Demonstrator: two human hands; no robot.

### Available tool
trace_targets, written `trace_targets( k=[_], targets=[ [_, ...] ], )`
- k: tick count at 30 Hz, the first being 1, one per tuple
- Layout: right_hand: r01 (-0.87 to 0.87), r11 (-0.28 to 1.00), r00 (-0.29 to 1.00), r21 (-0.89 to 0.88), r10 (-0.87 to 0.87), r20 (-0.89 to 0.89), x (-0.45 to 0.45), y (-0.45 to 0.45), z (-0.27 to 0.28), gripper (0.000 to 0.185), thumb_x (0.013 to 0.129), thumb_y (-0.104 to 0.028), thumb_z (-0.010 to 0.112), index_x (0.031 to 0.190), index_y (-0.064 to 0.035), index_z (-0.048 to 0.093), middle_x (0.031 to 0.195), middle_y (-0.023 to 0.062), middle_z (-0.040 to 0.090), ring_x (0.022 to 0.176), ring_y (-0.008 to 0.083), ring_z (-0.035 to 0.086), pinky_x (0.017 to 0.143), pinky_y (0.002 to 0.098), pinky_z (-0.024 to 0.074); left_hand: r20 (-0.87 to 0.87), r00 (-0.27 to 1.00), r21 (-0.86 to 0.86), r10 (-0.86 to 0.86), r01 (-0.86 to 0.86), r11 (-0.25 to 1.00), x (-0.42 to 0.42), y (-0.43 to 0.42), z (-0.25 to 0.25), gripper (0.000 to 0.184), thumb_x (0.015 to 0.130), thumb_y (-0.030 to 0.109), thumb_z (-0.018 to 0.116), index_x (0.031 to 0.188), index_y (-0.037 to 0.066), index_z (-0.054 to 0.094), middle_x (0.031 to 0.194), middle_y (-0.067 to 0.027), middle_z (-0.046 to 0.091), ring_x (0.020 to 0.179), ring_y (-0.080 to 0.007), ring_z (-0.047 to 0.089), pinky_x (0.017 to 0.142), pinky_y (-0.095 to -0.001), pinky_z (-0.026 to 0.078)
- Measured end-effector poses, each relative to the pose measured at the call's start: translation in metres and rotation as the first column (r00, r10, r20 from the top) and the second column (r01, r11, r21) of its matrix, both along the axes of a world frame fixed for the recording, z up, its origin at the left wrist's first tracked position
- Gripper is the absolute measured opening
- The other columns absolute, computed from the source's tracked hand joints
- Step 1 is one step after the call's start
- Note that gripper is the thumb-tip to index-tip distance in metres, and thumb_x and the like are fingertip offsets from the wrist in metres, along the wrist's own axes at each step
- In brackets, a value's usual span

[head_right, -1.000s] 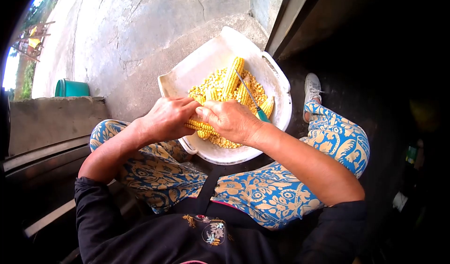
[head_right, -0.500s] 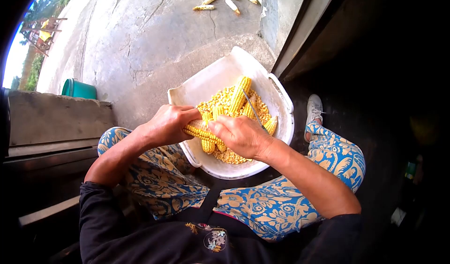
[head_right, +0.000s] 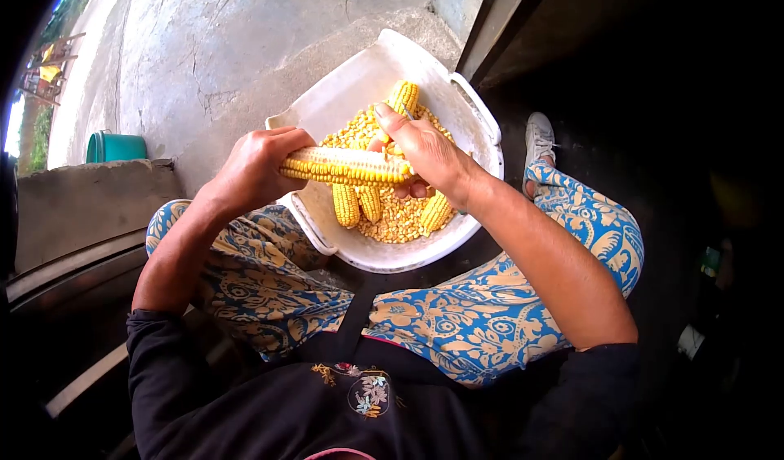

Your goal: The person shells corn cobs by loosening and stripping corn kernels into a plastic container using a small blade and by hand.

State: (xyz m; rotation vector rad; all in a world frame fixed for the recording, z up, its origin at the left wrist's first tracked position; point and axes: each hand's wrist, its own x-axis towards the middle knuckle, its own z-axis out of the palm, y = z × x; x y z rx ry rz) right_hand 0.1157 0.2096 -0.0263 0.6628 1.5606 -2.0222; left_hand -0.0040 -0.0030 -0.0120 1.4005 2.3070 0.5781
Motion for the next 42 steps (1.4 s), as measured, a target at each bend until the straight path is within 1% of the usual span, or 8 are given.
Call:
trace_targets(
  k=[10, 17, 21, 23, 27, 36, 39, 42],
  targets=[
    [-0.159, 0.879, 0.834, 0.450, 0.363, -0.414, 0.001, 0.006, 0.018, 0.039, 0.093, -0.037, 0.049, 0.083, -0.0010, 0.060, 0.066, 0.0084, 0.055, 0.070, 0.0159, 0.055, 0.062, 0.0330, 0.0418, 0.435, 0.898, -0.050, 0.062, -0.045, 0.998, -0.003, -0.001, 0.001, 0.025, 0.067, 0.009, 0.073, 0.090, 0.004, 0.063, 0.073, -0.0083, 0.064, 0.066, -0.0172, 0.063, 0.064, -0.0309, 0.049],
    [-0.112, 0.991, 0.988, 0.066, 0.119, -0.103, 0.003, 0.005, 0.001, 0.044, 0.098, -0.040, 0.040, 0.087, -0.0021, 0.060, 0.057, -0.0008, 0.050, 0.038, 0.0064, 0.039, 0.034, 0.0215, 0.0287, -0.106, 0.994, 0.127, -0.024, 0.038, 0.991, 0.002, -0.003, -0.014, 0.023, 0.064, 0.010, 0.072, 0.082, 0.006, 0.058, 0.078, -0.0109, 0.062, 0.070, -0.0344, 0.062, 0.060, -0.0425, 0.049],
    [-0.172, 0.922, 0.925, 0.346, 0.272, -0.264, 0.006, -0.003, 0.009, 0.047, 0.092, -0.048, 0.051, 0.088, -0.0021, 0.059, 0.065, 0.0054, 0.057, 0.049, 0.0131, 0.054, 0.044, 0.0248, 0.0412, 0.120, 0.992, 0.052, 0.030, -0.036, 0.998, 0.006, -0.005, -0.015, 0.024, 0.063, 0.010, 0.073, 0.082, 0.008, 0.060, 0.075, -0.0122, 0.062, 0.070, -0.0346, 0.062, 0.062, -0.0430, 0.049],
    [-0.046, 0.697, 0.696, 0.716, 0.537, -0.477, 0.006, -0.009, 0.015, 0.045, 0.086, -0.046, 0.061, 0.090, -0.0015, 0.058, 0.073, 0.0139, 0.062, 0.061, 0.0251, 0.063, 0.055, 0.0332, 0.0481, 0.162, 0.986, 0.014, 0.045, -0.048, 0.999, 0.006, -0.003, -0.010, 0.024, 0.062, 0.011, 0.073, 0.082, 0.007, 0.061, 0.073, -0.0129, 0.063, 0.070, -0.0347, 0.062, 0.063, -0.0426, 0.049],
    [-0.151, 0.675, 0.737, 0.722, 0.564, -0.372, 0.007, -0.012, 0.023, 0.038, 0.087, -0.038, 0.060, 0.088, -0.0006, 0.058, 0.070, 0.0180, 0.061, 0.070, 0.0330, 0.064, 0.061, 0.0379, 0.0481, 0.234, 0.972, -0.020, 0.028, -0.024, 1.000, 0.006, -0.005, -0.008, 0.024, 0.062, 0.011, 0.073, 0.082, 0.007, 0.062, 0.070, -0.0148, 0.063, 0.071, -0.0349, 0.063, 0.064, -0.0434, 0.049],
    [0.000, 0.836, 0.803, 0.549, 0.327, -0.498, 0.003, -0.001, -0.022, 0.040, 0.094, -0.037, 0.049, 0.084, 0.0011, 0.057, 0.060, 0.0067, 0.052, 0.051, 0.0154, 0.051, 0.047, 0.0317, 0.0401, 0.107, 0.994, -0.015, -0.009, 0.011, 1.000, 0.011, -0.005, -0.014, 0.023, 0.062, 0.011, 0.072, 0.079, 0.004, 0.057, 0.072, -0.0142, 0.062, 0.074, -0.0349, 0.063, 0.063, -0.0444, 0.050],
    [-0.185, 0.981, 0.979, 0.053, 0.188, -0.074, 0.001, -0.001, 0.001, 0.042, 0.089, -0.043, 0.057, 0.089, -0.0010, 0.056, 0.062, -0.0006, 0.052, 0.044, 0.0047, 0.043, 0.037, 0.0195, 0.0309, 0.002, 0.999, 0.065, -0.051, 0.051, 0.997, 0.011, -0.008, -0.014, 0.025, 0.063, 0.011, 0.071, 0.080, 0.005, 0.055, 0.075, -0.0131, 0.061, 0.073, -0.0346, 0.063, 0.061, -0.0445, 0.050],
    [-0.319, 0.923, 0.947, -0.214, 0.304, -0.098, -0.001, 0.005, 0.006, 0.051, 0.081, -0.045, 0.066, 0.098, 0.0004, 0.052, 0.063, 0.0029, 0.051, 0.044, 0.0061, 0.043, 0.037, 0.0207, 0.0329, -0.129, 0.988, 0.177, -0.084, 0.107, 0.978, 0.007, -0.009, -0.016, 0.023, 0.066, 0.011, 0.067, 0.080, 0.006, 0.050, 0.076, -0.0108, 0.057, 0.071, -0.0313, 0.061, 0.058, -0.0419, 0.049]
  ],
)
